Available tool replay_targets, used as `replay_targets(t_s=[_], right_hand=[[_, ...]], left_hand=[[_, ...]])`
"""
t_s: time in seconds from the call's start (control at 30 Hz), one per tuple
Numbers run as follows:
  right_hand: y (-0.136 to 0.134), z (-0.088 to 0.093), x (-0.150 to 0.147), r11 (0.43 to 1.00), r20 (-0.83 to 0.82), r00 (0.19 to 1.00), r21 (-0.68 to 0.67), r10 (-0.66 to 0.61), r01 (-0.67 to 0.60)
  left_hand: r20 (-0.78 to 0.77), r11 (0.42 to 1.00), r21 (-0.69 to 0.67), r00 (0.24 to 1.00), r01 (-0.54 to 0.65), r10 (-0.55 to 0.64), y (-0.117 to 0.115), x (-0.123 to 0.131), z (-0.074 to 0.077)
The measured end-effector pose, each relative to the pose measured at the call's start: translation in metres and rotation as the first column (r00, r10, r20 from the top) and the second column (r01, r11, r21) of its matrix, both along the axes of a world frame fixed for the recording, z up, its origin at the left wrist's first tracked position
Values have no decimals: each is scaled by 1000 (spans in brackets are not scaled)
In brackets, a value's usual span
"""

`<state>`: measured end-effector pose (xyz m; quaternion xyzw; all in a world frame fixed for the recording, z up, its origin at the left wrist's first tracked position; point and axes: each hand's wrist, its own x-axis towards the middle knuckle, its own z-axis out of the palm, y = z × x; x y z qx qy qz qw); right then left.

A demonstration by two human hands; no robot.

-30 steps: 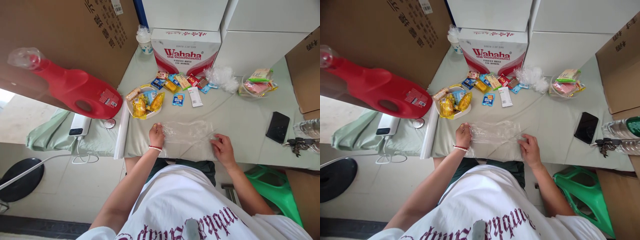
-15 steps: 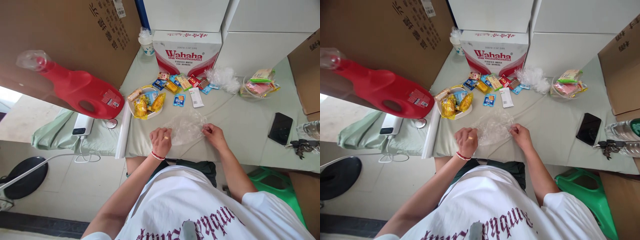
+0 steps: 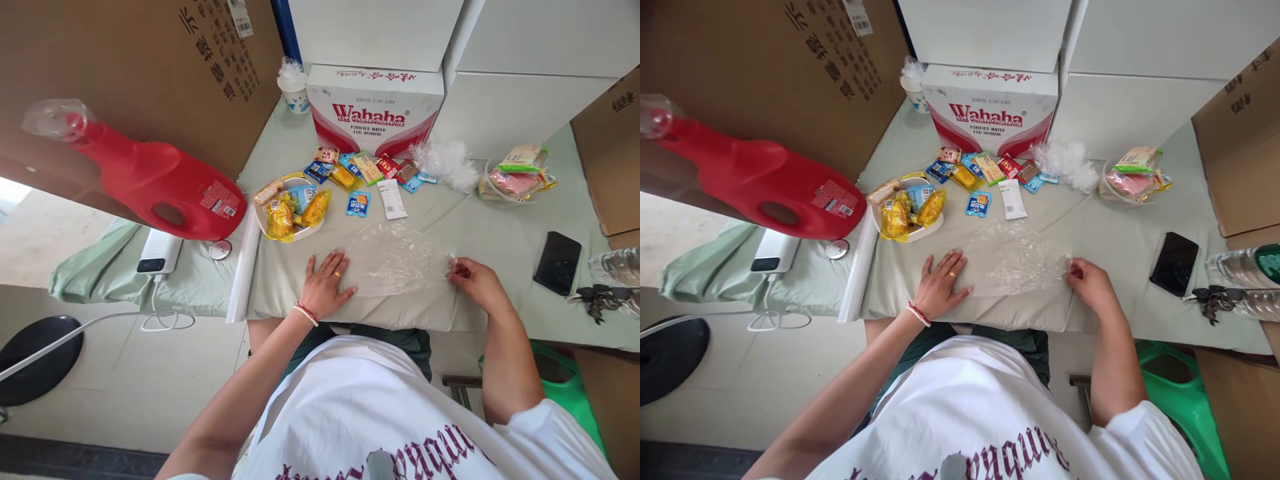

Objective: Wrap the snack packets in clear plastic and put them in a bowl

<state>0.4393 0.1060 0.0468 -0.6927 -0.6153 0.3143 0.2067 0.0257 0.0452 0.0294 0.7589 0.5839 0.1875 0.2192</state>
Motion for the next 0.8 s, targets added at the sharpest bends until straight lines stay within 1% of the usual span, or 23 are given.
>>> replay_targets(t_s=[0.03,0.07,0.1,0.13,0.17,0.2,0.23,0.27,0.33,0.37,0.4,0.43,0.47,0.53,0.57,0.63,0.7,0.73,0.77,0.8], right_hand=[[2,8,-3,992,109,992,113,-66,53],[4,17,-9,968,188,974,236,-126,80],[6,26,-20,941,228,962,332,-149,67],[8,35,-34,926,238,965,377,-113,15],[10,41,-51,928,232,972,367,-21,-67],[12,45,-69,935,224,969,308,106,-174],[13,46,-87,935,215,948,216,235,-281],[14,45,-103,923,208,917,110,341,-368],[14,37,-129,878,181,860,-61,477,-474],[12,32,-138,854,158,840,-94,519,-511],[9,27,-143,830,128,820,-81,557,-551],[5,22,-145,801,97,796,-26,597,-598],[-1,19,-144,762,72,764,61,641,-644],[-15,16,-136,662,66,694,248,717,-708],[-24,15,-130,614,75,665,317,743,-723],[-41,16,-116,553,89,628,390,773,-737],[-57,17,-100,529,99,606,390,789,-753],[-63,18,-93,531,102,604,376,791,-759],[-68,19,-86,553,101,620,358,778,-752],[-71,20,-81,601,91,663,343,743,-721]], left_hand=[[-35,1000,-8,999,12,-12,-2,0,1],[-79,1000,-16,997,21,-22,-3,1,2],[-128,999,-26,991,29,-32,-4,2,4],[-177,999,-37,983,34,-40,-5,3,5],[-221,998,-49,974,35,-45,-5,4,7],[-259,998,-59,965,33,-47,-6,5,9],[-289,997,-70,956,28,-47,-6,6,10],[-311,997,-78,949,21,-45,-7,8,11],[-338,996,-91,941,-7,-25,-9,9,14],[-345,995,-94,939,-26,-8,-11,9,15],[-348,994,-93,937,-48,13,-14,8,16],[-348,993,-91,937,-71,35,-17,7,16],[-345,992,-86,937,-93,58,-21,4,17],[-329,988,-70,938,-138,108,-29,-3,19],[-317,985,-60,939,-162,135,-34,-7,19],[-289,977,-42,939,-208,188,-42,-16,20],[-271,971,-26,936,-239,223,-47,-25,19],[-269,970,-19,936,-242,228,-49,-28,18],[-271,971,-13,935,-239,227,-50,-31,17],[-277,972,-9,935,-233,221,-51,-32,16]])
